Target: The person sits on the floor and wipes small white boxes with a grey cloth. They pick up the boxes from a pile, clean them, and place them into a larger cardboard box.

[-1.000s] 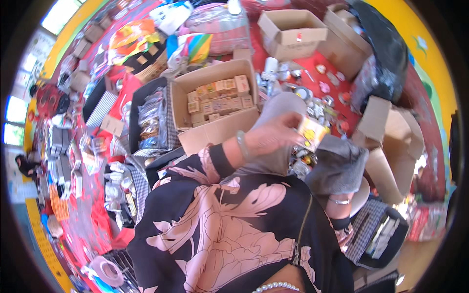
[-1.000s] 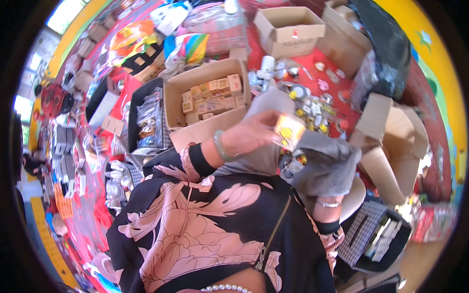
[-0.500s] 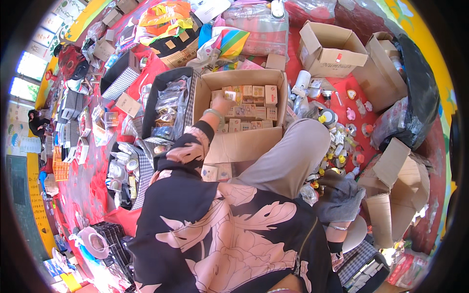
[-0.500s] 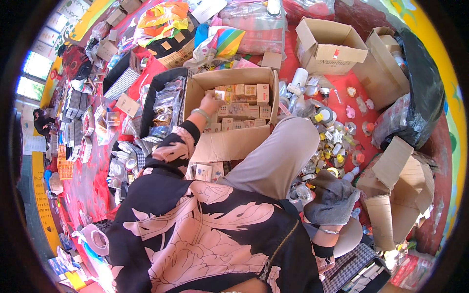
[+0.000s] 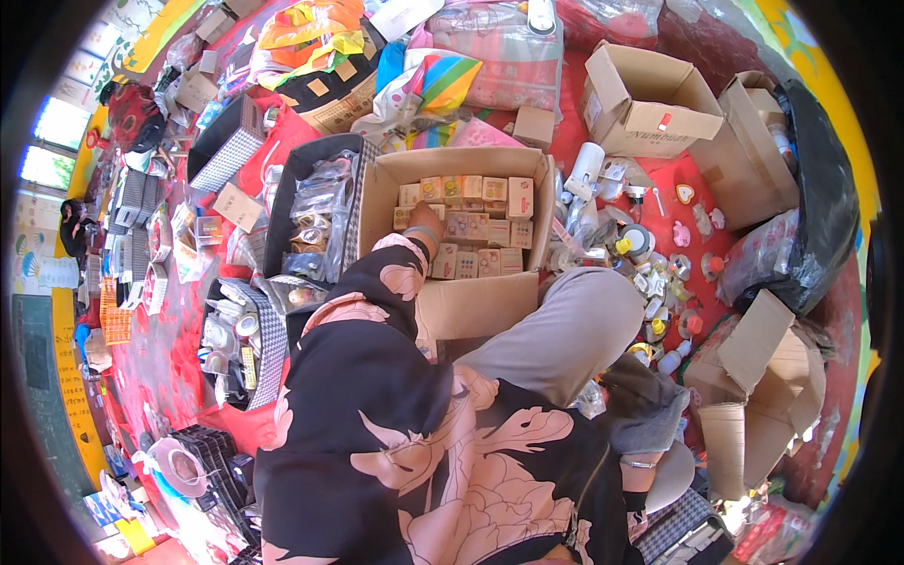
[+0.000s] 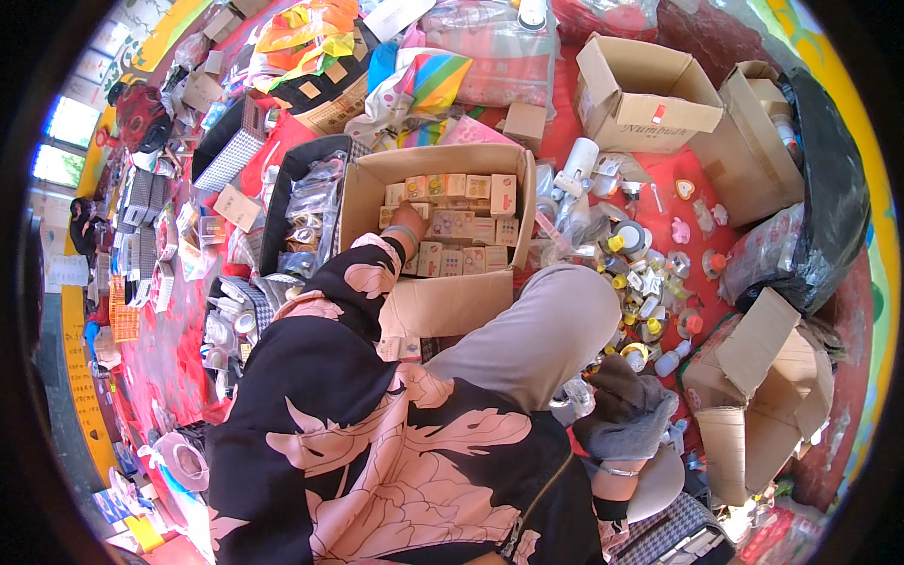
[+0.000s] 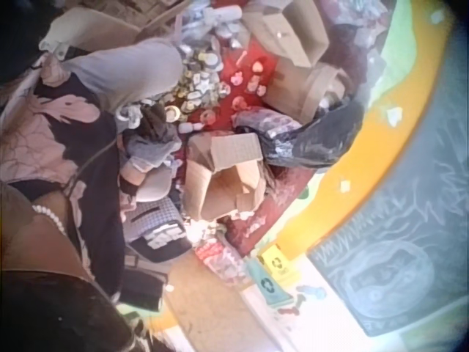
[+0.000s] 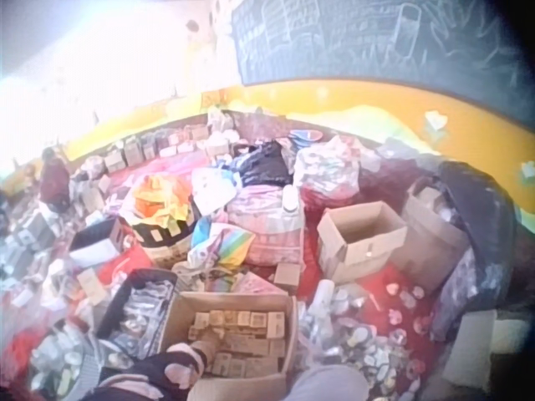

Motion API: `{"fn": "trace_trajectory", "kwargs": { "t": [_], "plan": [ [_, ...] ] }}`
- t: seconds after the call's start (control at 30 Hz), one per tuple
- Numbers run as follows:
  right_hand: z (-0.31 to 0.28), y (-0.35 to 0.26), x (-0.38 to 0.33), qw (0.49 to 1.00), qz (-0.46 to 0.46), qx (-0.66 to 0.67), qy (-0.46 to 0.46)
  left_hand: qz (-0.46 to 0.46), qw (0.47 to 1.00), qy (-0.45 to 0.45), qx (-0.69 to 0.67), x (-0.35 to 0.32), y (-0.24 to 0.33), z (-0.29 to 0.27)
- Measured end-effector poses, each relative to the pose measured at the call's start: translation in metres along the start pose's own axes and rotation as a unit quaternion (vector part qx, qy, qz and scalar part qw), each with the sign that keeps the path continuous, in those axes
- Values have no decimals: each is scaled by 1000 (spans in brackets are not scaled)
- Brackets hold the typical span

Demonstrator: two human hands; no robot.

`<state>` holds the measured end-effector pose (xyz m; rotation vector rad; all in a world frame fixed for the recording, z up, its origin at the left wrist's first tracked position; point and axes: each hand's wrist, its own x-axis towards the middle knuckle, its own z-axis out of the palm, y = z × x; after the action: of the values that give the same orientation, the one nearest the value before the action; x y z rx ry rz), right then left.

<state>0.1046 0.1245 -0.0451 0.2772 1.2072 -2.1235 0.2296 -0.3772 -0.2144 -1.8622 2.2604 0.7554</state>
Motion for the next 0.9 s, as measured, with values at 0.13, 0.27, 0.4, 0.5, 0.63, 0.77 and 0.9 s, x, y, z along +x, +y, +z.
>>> {"fn": "trace_trajectory", "kwargs": {
  "t": [0.13, 0.27, 0.4, 0.5, 0.63, 0.77, 0.9],
  "plan": [
    [13, 0, -2, 999, -6, -49, 3, 26, 999, -19, 3, -4, 5, -10],
    [33, -3, -7, 997, -7, -73, 11, 29, 997, -36, 54, 12, 0, -3],
    [25, 1, -8, 902, -107, -416, -25, 22, 989, -101, 110, 11, 0, -4],
    [9, 6, -5, 843, -159, -512, -44, 71, 978, -106, 165, -9, 13, -21],
    [-5, 10, 0, 999, 33, -31, -24, 308, 902, -115, 282, -33, 22, -23],
    [10, 9, -3, 998, 41, -43, -7, 384, 870, -83, 299, -17, 13, 1],
    [8, 11, -4, 991, -12, -130, 18, 345, 844, -118, 393, -32, 16, -24]
  ]
}}
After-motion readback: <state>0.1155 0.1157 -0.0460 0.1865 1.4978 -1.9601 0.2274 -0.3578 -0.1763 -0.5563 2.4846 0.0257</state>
